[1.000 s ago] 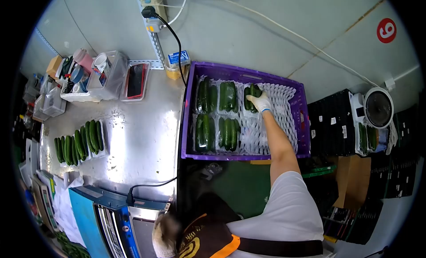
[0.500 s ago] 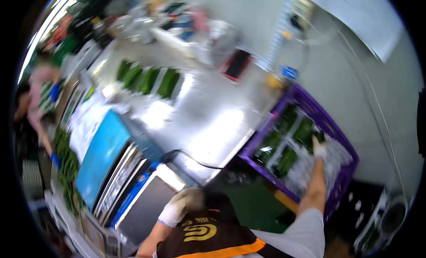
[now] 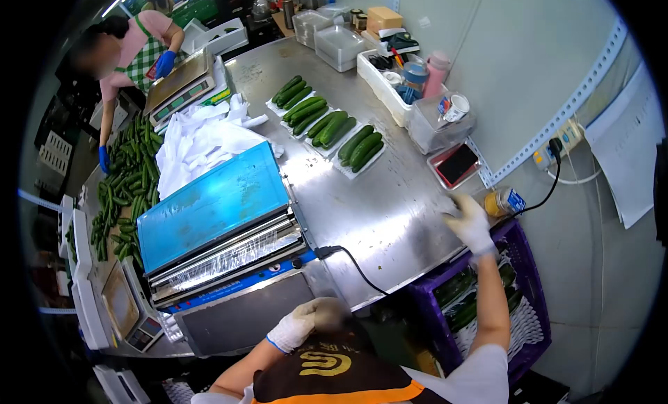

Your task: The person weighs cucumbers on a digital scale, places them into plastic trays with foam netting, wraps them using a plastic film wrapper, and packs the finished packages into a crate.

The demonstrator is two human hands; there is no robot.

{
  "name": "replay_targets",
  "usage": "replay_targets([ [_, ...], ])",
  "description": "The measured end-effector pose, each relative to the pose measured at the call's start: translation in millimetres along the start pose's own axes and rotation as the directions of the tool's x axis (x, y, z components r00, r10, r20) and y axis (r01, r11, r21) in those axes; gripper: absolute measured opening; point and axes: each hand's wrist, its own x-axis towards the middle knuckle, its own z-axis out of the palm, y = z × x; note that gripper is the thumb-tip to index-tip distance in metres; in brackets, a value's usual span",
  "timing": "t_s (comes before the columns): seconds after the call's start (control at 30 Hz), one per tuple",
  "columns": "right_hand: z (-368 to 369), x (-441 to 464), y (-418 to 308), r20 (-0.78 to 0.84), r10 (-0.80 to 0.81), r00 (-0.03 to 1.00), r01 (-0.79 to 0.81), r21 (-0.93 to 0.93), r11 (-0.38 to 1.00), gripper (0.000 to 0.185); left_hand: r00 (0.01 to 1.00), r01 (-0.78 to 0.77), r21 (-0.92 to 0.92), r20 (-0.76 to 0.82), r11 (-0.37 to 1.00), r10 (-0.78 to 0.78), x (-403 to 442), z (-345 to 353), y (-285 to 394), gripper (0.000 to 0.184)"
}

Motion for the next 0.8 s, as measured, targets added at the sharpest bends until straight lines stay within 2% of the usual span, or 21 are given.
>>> replay_targets([
  [0.03,17.9,30.6,-6.1,0.097,-0.117,0.988,0.123,-0.055,0.991,0.06,1.0,-0.008,0.041,-0.005,0.999,0.008,-2.1,1.1,3.3,0.043],
  [0.07,38.4,64.9,-10.2,0.238,-0.165,0.957,0.209,-0.173,0.962,0.067,1.0,-0.023,0.07,-0.015,0.997,0.024,-3.0,1.4,5.1,0.042],
  [0.1,58.8,95.3,-21.8,0.262,-0.301,0.917,0.367,-0.258,0.894,0.07,0.999,-0.039,0.099,-0.026,0.994,0.042,-3.3,1.7,7.4,0.042],
  [0.13,70.4,123.8,-45.5,0.362,-0.244,0.899,0.36,-0.296,0.885,0.07,0.998,-0.053,0.128,-0.038,0.99,0.058,-4.1,0.6,9.6,0.042],
  [0.17,86.9,149.9,-54.5,0.378,-0.319,0.869,0.451,-0.339,0.826,0.07,0.996,-0.064,0.126,-0.054,0.99,0.071,-5.8,-0.7,12.2,0.042],
  [0.2,106.6,173.6,-58.4,0.397,-0.389,0.831,0.534,-0.377,0.756,0.069,0.994,-0.074,0.125,-0.071,0.989,0.083,-7.9,-1.7,14.1,0.041],
  [0.23,123.7,193.8,-65.9,0.473,-0.422,0.773,0.626,-0.463,0.628,0.068,0.992,-0.084,0.123,-0.086,0.989,0.095,-8.3,-3.0,14.9,0.041],
  [0.3,165.8,222.8,-60.7,0.487,-0.543,0.684,0.727,-0.521,0.448,0.06,0.986,-0.112,0.072,-0.119,0.991,0.12,-8.8,-8.8,12.9,0.041],
  [0.4,196.5,241.9,-72.7,0.648,-0.386,0.656,0.753,-0.533,0.385,0.053,0.975,-0.155,0.021,-0.16,0.988,0.156,-8.1,-15.0,12.8,0.042],
  [0.5,201.5,247.7,-81.4,0.7,-0.273,0.66,0.736,-0.527,0.425,0.049,0.976,-0.146,0.03,-0.156,0.989,0.149,-5.2,-17.5,18.2,0.041],
  [0.53,197.0,245.0,-82.6,0.704,-0.282,0.651,0.739,-0.505,0.445,0.051,0.98,-0.132,0.041,-0.146,0.99,0.137,-3.7,-17.9,21.2,0.04],
  [0.63,189.8,220.7,-82.0,0.747,-0.141,0.649,0.684,-0.494,0.537,0.051,0.989,-0.125,0.11,-0.061,0.986,0.132,13.0,-16.6,23.5,0.041],
  [0.7,170.8,184.2,-88.3,0.742,-0.205,0.638,0.713,-0.469,0.521,0.049,0.99,-0.136,0.241,0.006,0.961,0.139,26.0,-11.2,31.0,0.039],
  [0.8,154.1,130.2,-80.4,0.745,-0.211,0.633,0.698,-0.431,0.573,0.044,0.979,-0.204,0.449,0.08,0.87,0.188,60.2,1.7,39.2,0.038],
])
